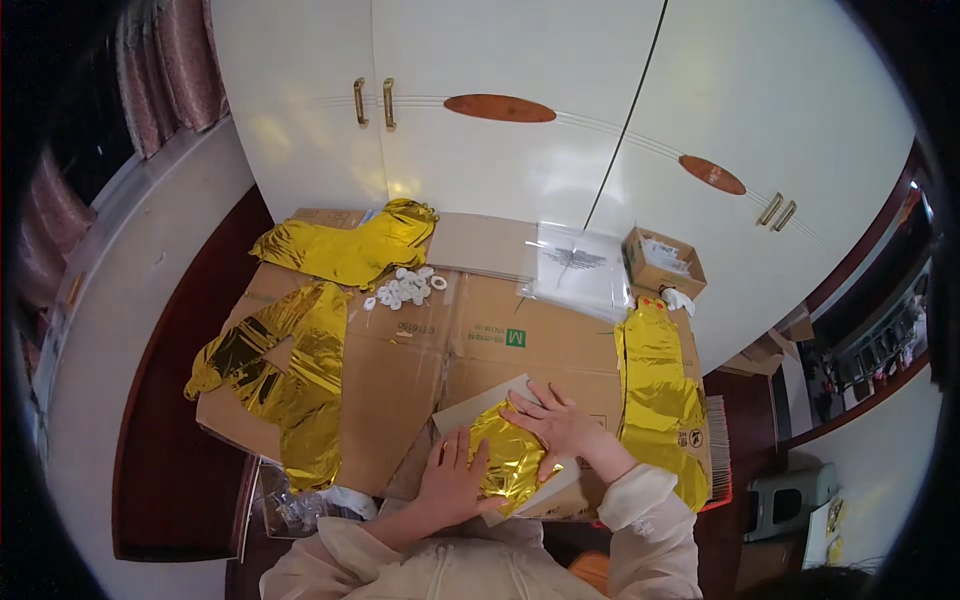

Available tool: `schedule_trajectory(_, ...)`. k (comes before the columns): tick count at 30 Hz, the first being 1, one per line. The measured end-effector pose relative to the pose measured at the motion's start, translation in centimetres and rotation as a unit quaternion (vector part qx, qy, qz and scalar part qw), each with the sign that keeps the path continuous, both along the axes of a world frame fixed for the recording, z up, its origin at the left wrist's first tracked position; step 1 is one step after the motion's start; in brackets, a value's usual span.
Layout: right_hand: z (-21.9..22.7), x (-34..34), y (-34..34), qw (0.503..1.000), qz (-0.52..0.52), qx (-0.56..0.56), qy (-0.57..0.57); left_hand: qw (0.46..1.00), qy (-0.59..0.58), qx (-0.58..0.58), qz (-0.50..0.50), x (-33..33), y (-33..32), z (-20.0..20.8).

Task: Arranging and folding gold foil letter balloons on a cardboard surface for packaging.

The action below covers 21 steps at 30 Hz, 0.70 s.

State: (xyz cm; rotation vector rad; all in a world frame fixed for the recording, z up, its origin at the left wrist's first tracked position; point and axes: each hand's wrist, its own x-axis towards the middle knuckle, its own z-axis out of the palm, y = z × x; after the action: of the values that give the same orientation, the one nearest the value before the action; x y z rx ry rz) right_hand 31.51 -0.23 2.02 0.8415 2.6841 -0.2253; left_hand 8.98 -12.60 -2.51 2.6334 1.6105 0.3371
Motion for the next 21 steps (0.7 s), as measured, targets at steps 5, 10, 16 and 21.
schedule_trajectory(5,-2.3,-0.6,-2.7,0.978,-0.055,0.117,0.163,1.000,-0.012,0.013,-0.003,-0.6,0.6,-0.1)
schedule_trajectory(10,-5.3,-2.8,-7.8,0.952,-0.169,0.155,0.202,0.999,0.011,0.023,-0.028,-2.4,2.5,-0.3)
schedule_trajectory(16,-5.8,-4.7,-9.4,0.929,-0.236,0.183,0.218,0.998,0.006,-0.050,-0.027,-4.5,5.6,0.9)
schedule_trajectory(21,-5.5,-3.8,-9.5,0.937,-0.201,0.163,0.236,0.977,-0.053,-0.205,0.041,-4.2,7.1,3.2)
